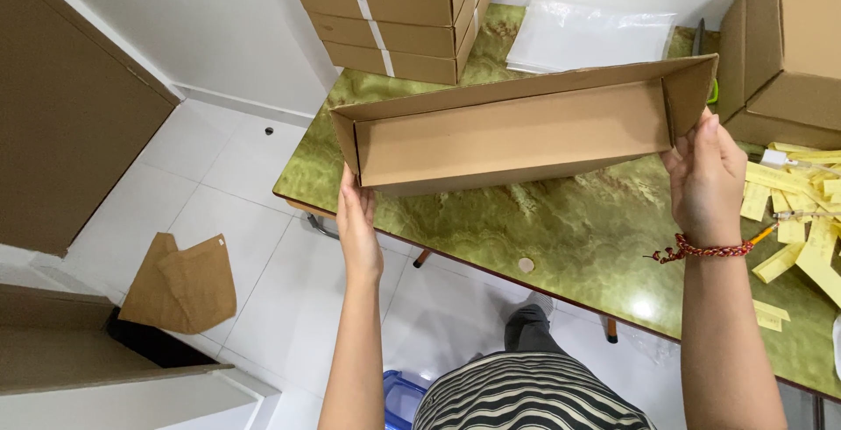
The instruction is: The person unties a white ribbon on a cardboard box, opens it, and removes a black garment wrapped in plastic. They unfold the garment, place it on a green hanger, and hang it on a clothes rack. The person then folds the plastic wrap and places it back into the empty box.
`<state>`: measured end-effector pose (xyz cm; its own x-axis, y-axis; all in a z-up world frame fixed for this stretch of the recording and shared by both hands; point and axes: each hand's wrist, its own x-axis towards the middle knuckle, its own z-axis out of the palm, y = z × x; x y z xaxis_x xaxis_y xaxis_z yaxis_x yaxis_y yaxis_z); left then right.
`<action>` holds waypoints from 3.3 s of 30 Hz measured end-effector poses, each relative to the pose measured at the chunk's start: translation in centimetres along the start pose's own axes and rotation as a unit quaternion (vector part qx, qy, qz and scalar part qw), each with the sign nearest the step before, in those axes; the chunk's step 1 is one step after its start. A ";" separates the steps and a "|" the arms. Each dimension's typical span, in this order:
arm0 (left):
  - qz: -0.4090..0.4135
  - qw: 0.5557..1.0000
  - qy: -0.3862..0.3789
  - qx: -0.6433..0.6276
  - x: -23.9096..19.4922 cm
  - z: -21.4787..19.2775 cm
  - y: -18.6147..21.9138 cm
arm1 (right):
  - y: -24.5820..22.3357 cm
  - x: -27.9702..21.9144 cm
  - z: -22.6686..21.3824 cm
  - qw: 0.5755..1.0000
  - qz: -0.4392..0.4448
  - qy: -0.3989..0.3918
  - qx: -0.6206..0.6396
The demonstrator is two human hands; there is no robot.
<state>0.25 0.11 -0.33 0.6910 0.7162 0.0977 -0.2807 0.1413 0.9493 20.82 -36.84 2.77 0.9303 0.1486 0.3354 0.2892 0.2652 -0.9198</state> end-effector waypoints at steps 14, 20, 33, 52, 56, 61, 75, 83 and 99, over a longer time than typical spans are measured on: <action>0.000 1.000 0.003 0.016 -0.2 0.7 1.1 | -1.3 -0.4 0.3 0.999 -0.014 -0.026 -0.030; -0.001 1.000 0.000 0.026 -0.3 0.9 1.0 | -1.3 -0.4 0.1 0.999 -0.026 -0.033 -0.031; 0.126 0.946 -0.090 0.285 1.3 2.4 6.8 | -3.6 -0.1 1.5 0.992 -0.034 -0.036 -0.114; -0.138 0.981 0.080 0.110 0.7 1.2 -1.6 | 4.6 -3.9 0.4 0.971 0.189 0.082 -0.124; -0.241 0.965 0.065 0.083 -1.4 1.1 -3.0 | 9.9 -7.2 -1.3 0.945 0.300 0.124 -0.021; -0.299 0.949 0.065 0.080 -2.3 0.2 -4.6 | 14.3 -9.5 -3.0 0.913 0.374 0.163 0.020; -0.314 0.944 0.091 -0.045 -2.8 12.1 -3.1 | 6.9 -6.6 -9.9 0.934 0.221 0.262 0.105; -0.316 0.943 -0.076 -0.075 -3.2 30.1 -9.1 | -0.9 -0.9 -26.5 0.922 0.154 0.351 0.059; -0.180 0.955 -0.203 0.119 -3.9 62.0 -17.4 | -5.1 16.5 -51.6 0.880 0.190 0.434 0.042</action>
<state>43.73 -47.56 1.27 0.9289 0.3206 -0.1855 0.1495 0.1334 0.9797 46.31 -84.89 2.50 0.7883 -0.5328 -0.3078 -0.0631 0.4275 -0.9018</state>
